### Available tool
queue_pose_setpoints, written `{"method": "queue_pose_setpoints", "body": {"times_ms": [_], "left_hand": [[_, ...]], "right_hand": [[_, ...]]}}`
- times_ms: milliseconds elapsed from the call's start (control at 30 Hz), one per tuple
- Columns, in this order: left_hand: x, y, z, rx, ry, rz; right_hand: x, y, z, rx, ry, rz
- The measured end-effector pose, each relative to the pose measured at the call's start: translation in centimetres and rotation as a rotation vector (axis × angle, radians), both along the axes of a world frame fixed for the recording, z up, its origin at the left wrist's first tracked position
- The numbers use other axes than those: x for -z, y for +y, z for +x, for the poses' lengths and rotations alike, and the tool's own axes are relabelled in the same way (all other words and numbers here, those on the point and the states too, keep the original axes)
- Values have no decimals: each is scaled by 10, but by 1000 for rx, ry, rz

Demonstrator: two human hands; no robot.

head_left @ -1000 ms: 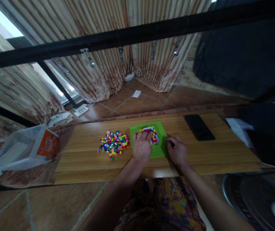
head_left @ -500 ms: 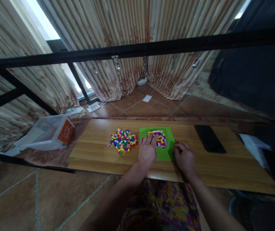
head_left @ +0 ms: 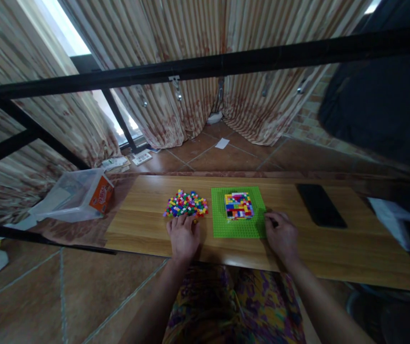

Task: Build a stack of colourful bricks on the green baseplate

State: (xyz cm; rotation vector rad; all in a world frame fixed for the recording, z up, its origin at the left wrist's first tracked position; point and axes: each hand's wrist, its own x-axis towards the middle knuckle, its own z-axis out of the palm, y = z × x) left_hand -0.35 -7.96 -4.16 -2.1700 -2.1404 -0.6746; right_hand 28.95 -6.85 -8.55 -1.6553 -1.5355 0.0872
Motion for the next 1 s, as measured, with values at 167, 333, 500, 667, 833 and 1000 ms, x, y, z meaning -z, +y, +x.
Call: {"method": "queue_pose_setpoints", "body": {"times_ms": [167,333,500,667,833,1000], "left_hand": [[3,2,3,-24,15,2],[6,1,5,-33,12,11],[7,0,7,-28,3,5],[6,2,8,9,-7,5],[4,5,9,83,-71,3],[-1,11,18,176,-247,-5]], "right_hand": [[0,0,0,-10,6,4],[0,-1,1,-11,0,-1],[-1,0,1,-14,-5,-4],[-1,0,0,-3,-4,-10],[1,0,0,-3,13,-6],[1,1,0,1,0,-10]]}}
